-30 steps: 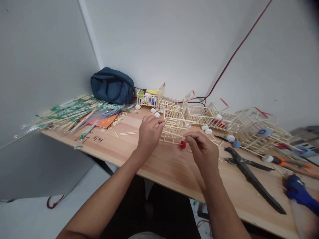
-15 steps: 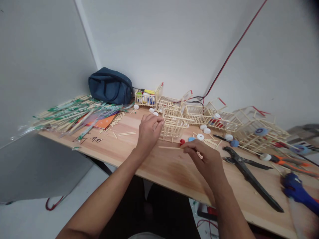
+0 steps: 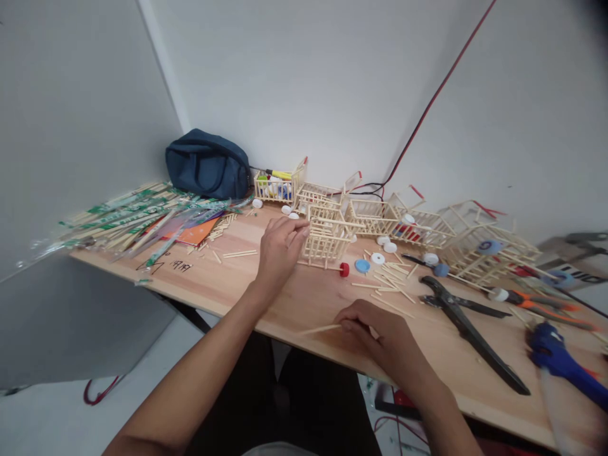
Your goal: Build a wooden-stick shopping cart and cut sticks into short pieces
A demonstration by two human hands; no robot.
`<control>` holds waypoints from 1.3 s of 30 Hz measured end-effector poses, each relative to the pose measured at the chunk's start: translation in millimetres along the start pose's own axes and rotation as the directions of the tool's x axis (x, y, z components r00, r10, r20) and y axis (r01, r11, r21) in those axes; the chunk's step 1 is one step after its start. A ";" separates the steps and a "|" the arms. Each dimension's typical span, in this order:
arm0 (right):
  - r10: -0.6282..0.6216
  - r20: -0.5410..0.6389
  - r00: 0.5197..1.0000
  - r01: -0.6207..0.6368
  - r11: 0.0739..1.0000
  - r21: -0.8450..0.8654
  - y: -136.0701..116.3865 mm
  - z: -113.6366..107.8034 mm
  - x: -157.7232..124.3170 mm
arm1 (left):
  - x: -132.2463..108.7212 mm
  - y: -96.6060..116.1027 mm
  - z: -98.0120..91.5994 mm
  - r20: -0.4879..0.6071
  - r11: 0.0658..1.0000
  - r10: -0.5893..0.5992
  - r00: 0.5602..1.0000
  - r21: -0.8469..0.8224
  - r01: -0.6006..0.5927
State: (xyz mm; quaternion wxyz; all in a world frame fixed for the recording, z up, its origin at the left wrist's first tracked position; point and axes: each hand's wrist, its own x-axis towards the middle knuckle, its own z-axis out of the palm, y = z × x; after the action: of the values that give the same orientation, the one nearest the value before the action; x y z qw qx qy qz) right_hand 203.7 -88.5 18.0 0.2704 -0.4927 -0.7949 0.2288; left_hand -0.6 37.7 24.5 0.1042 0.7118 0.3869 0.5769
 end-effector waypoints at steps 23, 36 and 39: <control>0.338 -0.371 0.865 -0.267 0.936 0.229 12.4 23.6 17.1 | -59.1 -7.7 -55.3 0.006 0.977 -0.207 0.978 0.045 0.206; 0.373 -0.399 0.838 -0.259 0.915 0.310 3.1 40.7 22.0 | -82.9 -1.9 -59.7 -0.015 0.971 -0.218 0.976 -0.100 0.216; 0.356 -0.409 0.840 -0.236 0.919 0.316 -1.1 44.2 24.2 | -84.0 1.5 -61.6 -0.036 0.942 -0.288 0.957 -0.187 0.277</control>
State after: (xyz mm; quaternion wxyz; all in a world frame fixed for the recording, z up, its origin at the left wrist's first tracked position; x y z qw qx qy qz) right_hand 165.2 -71.3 -9.5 0.4719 -0.6116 -0.5859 0.2448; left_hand -58.5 -38.0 -17.5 0.2377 0.6181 0.4344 0.6105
